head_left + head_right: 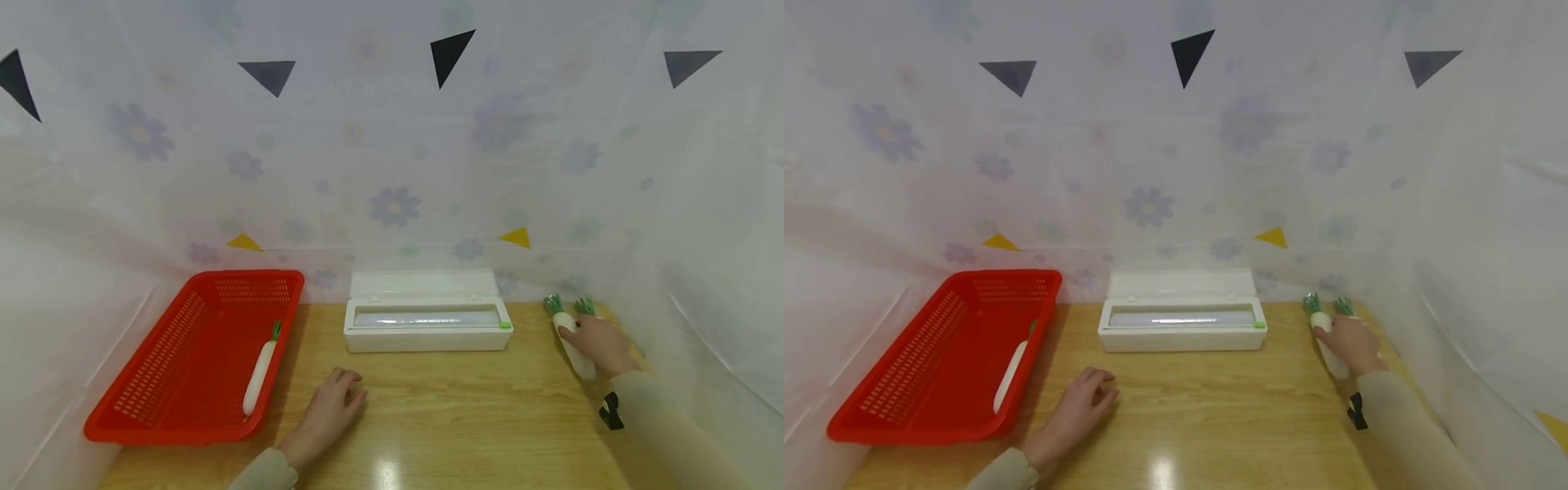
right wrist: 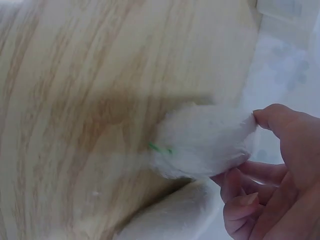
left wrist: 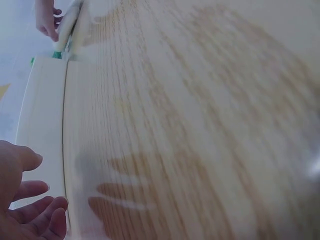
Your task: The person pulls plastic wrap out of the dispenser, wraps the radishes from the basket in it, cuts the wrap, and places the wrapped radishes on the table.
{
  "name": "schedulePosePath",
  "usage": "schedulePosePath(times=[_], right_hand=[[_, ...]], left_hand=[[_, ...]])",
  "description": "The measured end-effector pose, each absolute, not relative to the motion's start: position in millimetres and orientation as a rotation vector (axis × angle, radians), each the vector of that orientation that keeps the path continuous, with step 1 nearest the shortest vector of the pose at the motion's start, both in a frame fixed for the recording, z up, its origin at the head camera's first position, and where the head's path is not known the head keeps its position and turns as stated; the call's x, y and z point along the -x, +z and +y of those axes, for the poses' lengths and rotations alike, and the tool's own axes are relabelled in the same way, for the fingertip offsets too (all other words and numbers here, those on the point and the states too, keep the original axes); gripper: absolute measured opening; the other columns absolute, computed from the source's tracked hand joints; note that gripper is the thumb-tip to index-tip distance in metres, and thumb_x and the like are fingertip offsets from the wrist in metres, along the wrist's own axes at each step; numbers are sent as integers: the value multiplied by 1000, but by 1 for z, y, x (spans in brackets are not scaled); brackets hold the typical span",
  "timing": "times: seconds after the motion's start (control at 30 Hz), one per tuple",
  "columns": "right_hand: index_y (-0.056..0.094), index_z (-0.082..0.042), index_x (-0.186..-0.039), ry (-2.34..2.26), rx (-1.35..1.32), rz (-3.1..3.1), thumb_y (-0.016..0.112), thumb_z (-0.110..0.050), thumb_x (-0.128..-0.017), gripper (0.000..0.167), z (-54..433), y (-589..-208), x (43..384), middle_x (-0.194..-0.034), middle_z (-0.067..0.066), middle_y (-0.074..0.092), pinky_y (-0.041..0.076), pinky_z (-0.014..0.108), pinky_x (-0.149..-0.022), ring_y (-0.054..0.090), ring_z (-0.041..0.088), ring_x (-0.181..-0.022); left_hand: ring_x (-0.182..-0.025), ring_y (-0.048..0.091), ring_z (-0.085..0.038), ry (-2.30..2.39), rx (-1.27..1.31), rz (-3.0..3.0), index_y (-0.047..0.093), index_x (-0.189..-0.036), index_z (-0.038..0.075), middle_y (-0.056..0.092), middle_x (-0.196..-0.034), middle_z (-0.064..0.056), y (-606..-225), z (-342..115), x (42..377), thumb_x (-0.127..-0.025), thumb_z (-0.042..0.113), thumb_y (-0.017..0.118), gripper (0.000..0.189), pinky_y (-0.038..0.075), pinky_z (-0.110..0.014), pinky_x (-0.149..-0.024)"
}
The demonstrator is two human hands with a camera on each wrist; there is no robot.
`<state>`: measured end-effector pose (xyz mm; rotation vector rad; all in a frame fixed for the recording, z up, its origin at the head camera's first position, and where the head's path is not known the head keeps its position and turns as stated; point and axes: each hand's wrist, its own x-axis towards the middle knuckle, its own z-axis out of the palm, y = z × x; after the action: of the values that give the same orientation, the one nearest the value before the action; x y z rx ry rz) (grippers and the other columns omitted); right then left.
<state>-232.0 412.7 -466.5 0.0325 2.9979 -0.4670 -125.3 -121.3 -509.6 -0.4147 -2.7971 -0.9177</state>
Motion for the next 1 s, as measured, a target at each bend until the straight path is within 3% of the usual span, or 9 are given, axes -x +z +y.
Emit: schedulePosePath(times=[0.13,0.33,0.73,0.87,1.0], right_hand=[[60,14,-117,-459,-59,3007,54,-44,-105,60,411,-470,232,-91,24,69,47,40,-52,62,26,-68],[57,15,-123,-445,-59,3003,52,-49,-106,66,410,-471,230,-86,18,68,47,40,-51,61,24,-66],[57,14,-121,-461,-53,2984,52,-50,-106,66,411,-473,231,-84,16,68,47,39,-50,61,23,-64],[52,19,-130,-450,-54,2985,50,-55,-106,77,412,-471,232,-106,33,68,50,41,-53,67,31,-73],[46,20,-139,-443,-61,3021,47,-56,-107,83,409,-466,231,-130,42,57,53,45,-55,69,44,-86]], left_hand=[[-81,56,-12,-927,420,-2796,70,-109,6,64,-104,-5,-510,-121,126,-95,17,76,18,53,-34,-72],[-82,57,-12,-929,431,-2784,70,-108,6,64,-103,-4,-511,-121,126,-95,15,76,17,54,-35,-74],[-99,68,-23,-897,384,-2824,73,-108,11,69,-108,-5,-508,-116,126,-103,26,67,17,58,-45,-84],[-97,68,-22,-891,383,-2829,73,-105,12,69,-104,-3,-506,-115,125,-105,27,64,18,57,-44,-83],[-88,64,-15,-885,383,-2835,73,-102,13,66,-94,2,-504,-116,126,-106,26,62,17,55,-36,-76]])
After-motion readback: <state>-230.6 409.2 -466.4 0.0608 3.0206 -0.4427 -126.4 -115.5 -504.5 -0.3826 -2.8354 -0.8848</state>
